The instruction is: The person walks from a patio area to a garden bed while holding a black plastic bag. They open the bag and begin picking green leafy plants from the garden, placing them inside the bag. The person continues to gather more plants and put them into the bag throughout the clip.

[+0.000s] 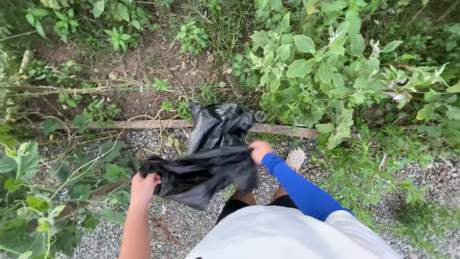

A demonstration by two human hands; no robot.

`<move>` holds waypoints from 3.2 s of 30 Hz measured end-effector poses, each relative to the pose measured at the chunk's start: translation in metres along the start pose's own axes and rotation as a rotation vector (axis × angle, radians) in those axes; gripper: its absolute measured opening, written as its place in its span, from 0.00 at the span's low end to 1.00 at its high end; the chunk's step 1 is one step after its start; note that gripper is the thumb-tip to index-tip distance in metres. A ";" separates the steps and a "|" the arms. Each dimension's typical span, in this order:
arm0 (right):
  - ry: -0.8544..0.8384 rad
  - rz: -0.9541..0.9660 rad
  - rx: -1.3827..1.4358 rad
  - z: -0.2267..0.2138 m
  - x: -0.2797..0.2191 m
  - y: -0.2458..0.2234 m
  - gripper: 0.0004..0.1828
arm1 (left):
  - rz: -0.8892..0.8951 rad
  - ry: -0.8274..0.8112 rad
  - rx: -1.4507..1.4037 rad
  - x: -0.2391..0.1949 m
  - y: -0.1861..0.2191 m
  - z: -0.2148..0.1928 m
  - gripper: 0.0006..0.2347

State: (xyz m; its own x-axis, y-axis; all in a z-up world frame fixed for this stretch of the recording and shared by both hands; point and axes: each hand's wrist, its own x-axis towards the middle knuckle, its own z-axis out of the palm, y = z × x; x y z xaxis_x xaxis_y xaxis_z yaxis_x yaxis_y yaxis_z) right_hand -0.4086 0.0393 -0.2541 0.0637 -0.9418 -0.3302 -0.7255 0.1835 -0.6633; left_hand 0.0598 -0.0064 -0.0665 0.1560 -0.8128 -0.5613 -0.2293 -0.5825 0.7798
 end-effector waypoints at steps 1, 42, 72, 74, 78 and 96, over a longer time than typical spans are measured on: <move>0.263 0.242 0.075 -0.023 0.000 0.017 0.15 | 0.033 -0.022 0.033 0.003 0.003 0.001 0.10; 0.345 0.160 -0.565 -0.269 0.124 0.096 0.12 | 0.448 -0.614 0.866 -0.121 0.184 0.383 0.26; 0.641 -0.088 -0.339 -0.340 0.052 0.063 0.15 | 0.483 -0.630 0.804 -0.126 0.165 0.328 0.25; 0.655 -0.120 -0.373 -0.336 0.067 0.068 0.15 | 0.498 -0.613 0.785 -0.129 0.160 0.322 0.25; 0.518 -0.075 -0.395 -0.340 0.090 0.086 0.13 | 0.408 -0.579 0.774 -0.133 0.151 0.317 0.26; 0.494 -0.167 -0.324 -0.348 -0.100 0.129 0.24 | 0.410 -0.594 0.789 -0.126 0.166 0.347 0.25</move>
State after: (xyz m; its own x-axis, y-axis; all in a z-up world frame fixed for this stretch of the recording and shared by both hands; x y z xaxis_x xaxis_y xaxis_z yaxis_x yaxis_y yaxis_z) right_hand -0.7470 0.0591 -0.0732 -0.0745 -0.9839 0.1624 -0.9094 0.0002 -0.4158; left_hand -0.3312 0.0014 0.0374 -0.5181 -0.6879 -0.5084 -0.7483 0.0766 0.6589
